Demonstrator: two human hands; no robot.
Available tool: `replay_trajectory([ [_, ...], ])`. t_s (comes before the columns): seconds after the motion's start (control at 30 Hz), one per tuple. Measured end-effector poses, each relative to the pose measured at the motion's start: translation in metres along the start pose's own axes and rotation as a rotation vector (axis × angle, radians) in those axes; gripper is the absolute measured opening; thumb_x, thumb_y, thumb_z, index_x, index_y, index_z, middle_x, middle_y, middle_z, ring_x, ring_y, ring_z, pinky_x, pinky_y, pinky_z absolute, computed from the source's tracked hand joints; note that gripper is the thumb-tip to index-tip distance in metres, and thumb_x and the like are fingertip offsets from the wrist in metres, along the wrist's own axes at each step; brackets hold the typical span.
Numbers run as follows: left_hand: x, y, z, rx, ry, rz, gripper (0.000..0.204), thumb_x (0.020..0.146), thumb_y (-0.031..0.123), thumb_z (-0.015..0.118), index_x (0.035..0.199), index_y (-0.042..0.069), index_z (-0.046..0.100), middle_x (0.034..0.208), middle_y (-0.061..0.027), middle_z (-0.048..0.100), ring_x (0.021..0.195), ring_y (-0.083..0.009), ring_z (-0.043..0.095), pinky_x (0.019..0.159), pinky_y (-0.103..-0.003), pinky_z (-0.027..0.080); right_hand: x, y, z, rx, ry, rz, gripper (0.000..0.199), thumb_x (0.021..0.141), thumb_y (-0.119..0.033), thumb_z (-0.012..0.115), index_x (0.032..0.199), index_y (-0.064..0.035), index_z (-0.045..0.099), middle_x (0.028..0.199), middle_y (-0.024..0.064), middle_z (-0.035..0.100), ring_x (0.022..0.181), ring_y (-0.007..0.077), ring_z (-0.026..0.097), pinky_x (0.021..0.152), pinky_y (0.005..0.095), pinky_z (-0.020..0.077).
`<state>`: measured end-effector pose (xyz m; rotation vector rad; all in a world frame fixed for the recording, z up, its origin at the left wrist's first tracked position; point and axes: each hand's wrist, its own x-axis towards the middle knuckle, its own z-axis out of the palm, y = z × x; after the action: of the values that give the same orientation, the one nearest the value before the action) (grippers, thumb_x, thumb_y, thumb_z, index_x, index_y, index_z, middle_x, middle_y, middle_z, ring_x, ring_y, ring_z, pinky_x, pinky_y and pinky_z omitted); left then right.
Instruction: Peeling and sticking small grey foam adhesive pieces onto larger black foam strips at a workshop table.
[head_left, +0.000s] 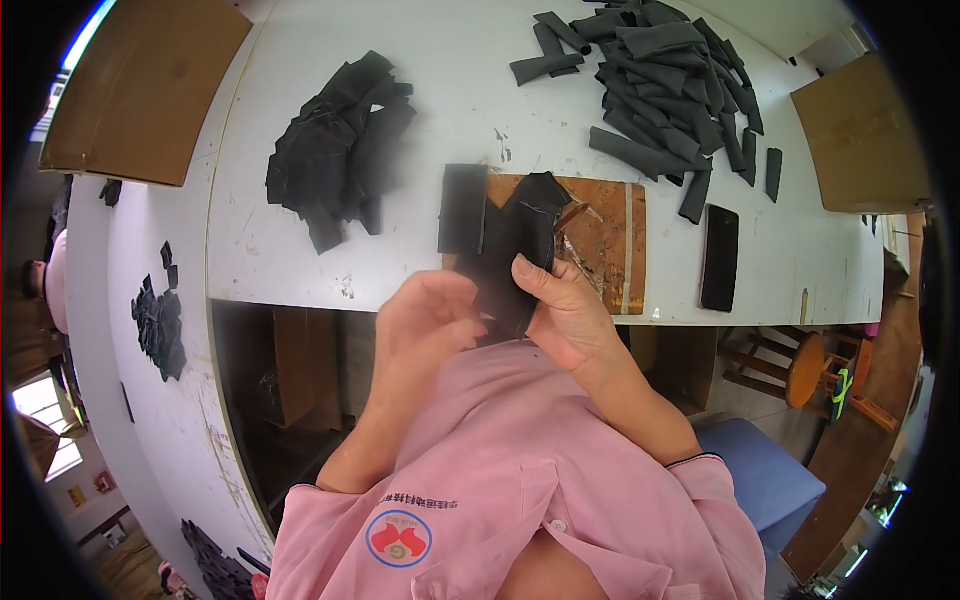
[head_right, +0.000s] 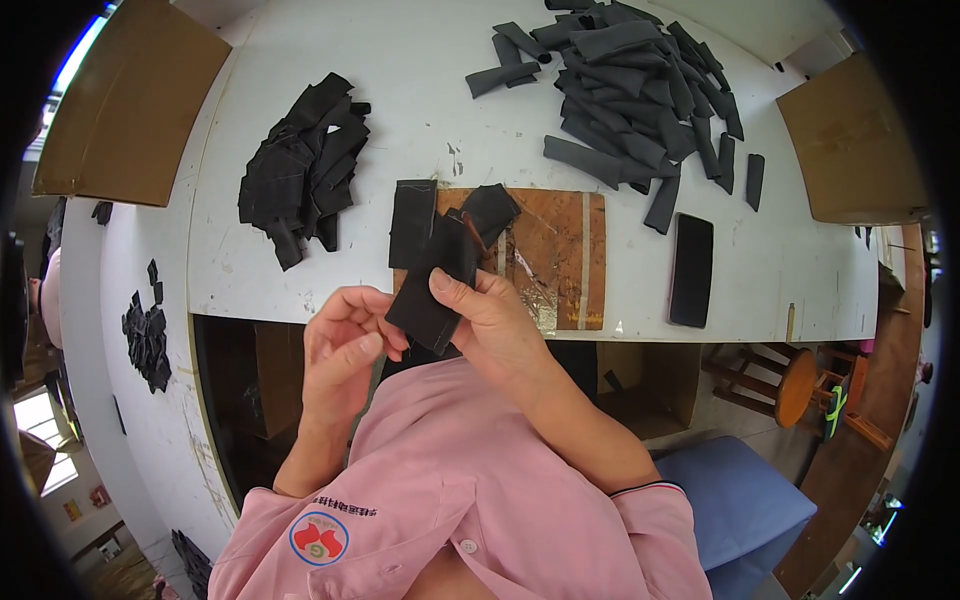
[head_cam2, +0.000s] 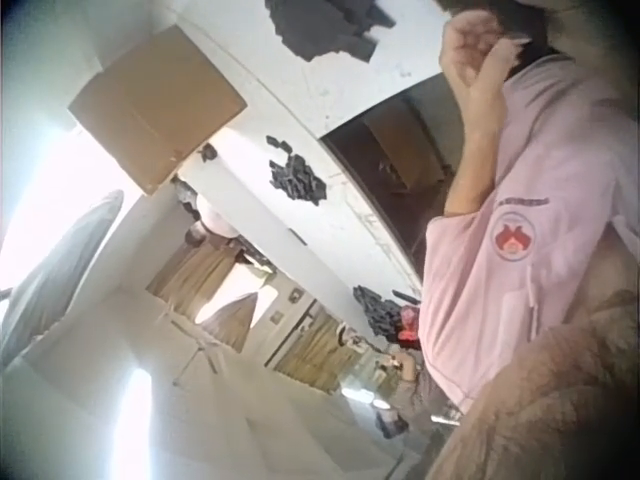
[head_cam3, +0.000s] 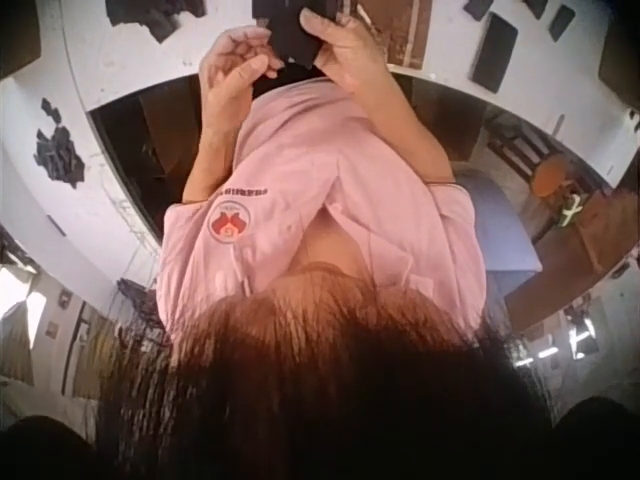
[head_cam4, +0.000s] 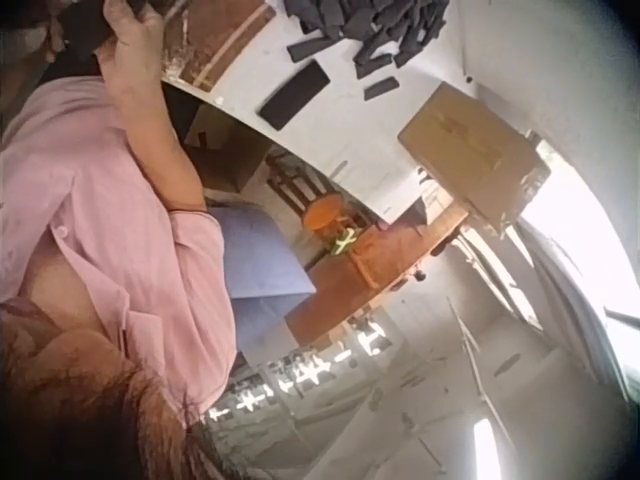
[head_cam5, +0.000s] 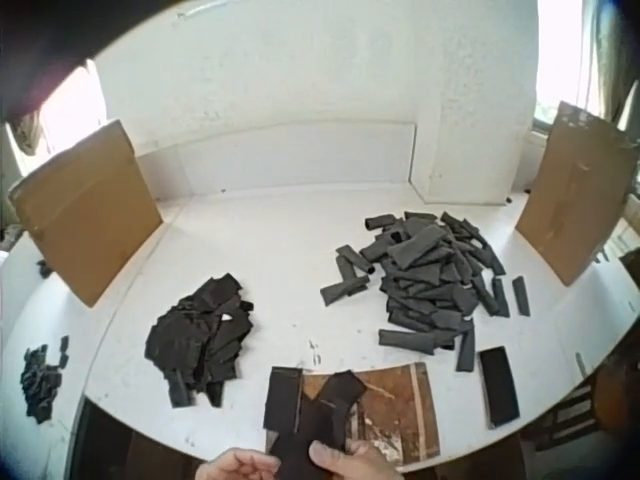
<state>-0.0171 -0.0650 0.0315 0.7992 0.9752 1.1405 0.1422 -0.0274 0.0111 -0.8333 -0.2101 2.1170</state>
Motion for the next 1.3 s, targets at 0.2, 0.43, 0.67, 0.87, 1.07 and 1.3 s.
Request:
replay_trajectory([
  [0.2,-0.003,-0.01,0.009,0.006,0.115,-0.046,0.019,0.074,0.003,0.061,0.091,-0.002,0.053,0.074,-0.0075,0.059,0.064,-0.0115,0.057,0.059,-0.022,0.045,-0.001,0.001,0.002,-0.021,0.05,0.02,0.021,0.082,-0.019,0.058,0.091,0.0004,0.056,0.085,0.0078,0.059,0.077,0.016,0.058,0.07,0.0297,0.0481],
  [0.43,-0.003,-0.015,0.007,0.045,0.115,-0.063,0.013,0.076,0.004,0.059,0.087,-0.003,0.056,0.076,-0.0078,0.06,0.064,-0.0112,0.057,0.058,-0.021,0.046,-0.001,0.004,0.001,-0.061,0.01,0.042,0.023,0.083,-0.021,0.058,0.091,0.0008,0.056,0.084,0.0076,0.059,0.075,0.0162,0.058,0.069,0.03,0.0484],
  [0.67,-0.004,-0.014,0.006,0.031,0.114,-0.051,0.02,0.074,0.006,0.059,0.091,-0.004,0.054,0.078,-0.0079,0.06,0.066,-0.0114,0.057,0.059,-0.022,0.045,0.001,0.01,0.0,-0.091,0.036,-0.057,0.024,0.084,-0.023,0.057,0.089,0.0009,0.055,0.083,0.007,0.059,0.073,0.0138,0.057,0.067,0.0274,0.0479],
  [0.87,-0.01,-0.013,0.014,0.08,0.107,0.035,0.023,0.073,0.004,0.06,0.094,-0.003,0.052,0.079,-0.006,0.058,0.07,-0.0096,0.055,0.064,-0.022,0.044,0.003,0.015,0.002,-0.159,0.072,-0.151,0.027,0.085,-0.026,0.054,0.087,0.0008,0.055,0.079,0.0052,0.059,0.068,0.0107,0.056,0.063,0.0234,0.0467],
  [1.07,-0.007,-0.013,0.016,0.196,0.154,0.029,0.023,0.073,-0.001,0.06,0.094,-0.001,0.051,0.078,-0.0033,0.055,0.071,-0.0078,0.053,0.064,-0.021,0.043,0.006,0.016,0.005,-0.135,0.117,-0.15,0.026,0.086,-0.027,0.053,0.086,-0.0005,0.056,0.076,0.0033,0.058,0.066,0.0085,0.054,0.06,0.022,0.0454],
  [1.3,-0.004,-0.012,0.019,0.184,0.203,0.009,0.018,0.075,-0.001,0.059,0.092,-0.001,0.053,0.078,-0.002,0.055,0.07,-0.0063,0.052,0.063,-0.02,0.043,0.008,0.021,0.0,-0.128,0.064,-0.15,0.023,0.087,-0.023,0.052,0.098,-0.0034,0.056,0.091,0.0018,0.059,0.081,0.0077,0.054,0.071,0.0227,0.0462],
])
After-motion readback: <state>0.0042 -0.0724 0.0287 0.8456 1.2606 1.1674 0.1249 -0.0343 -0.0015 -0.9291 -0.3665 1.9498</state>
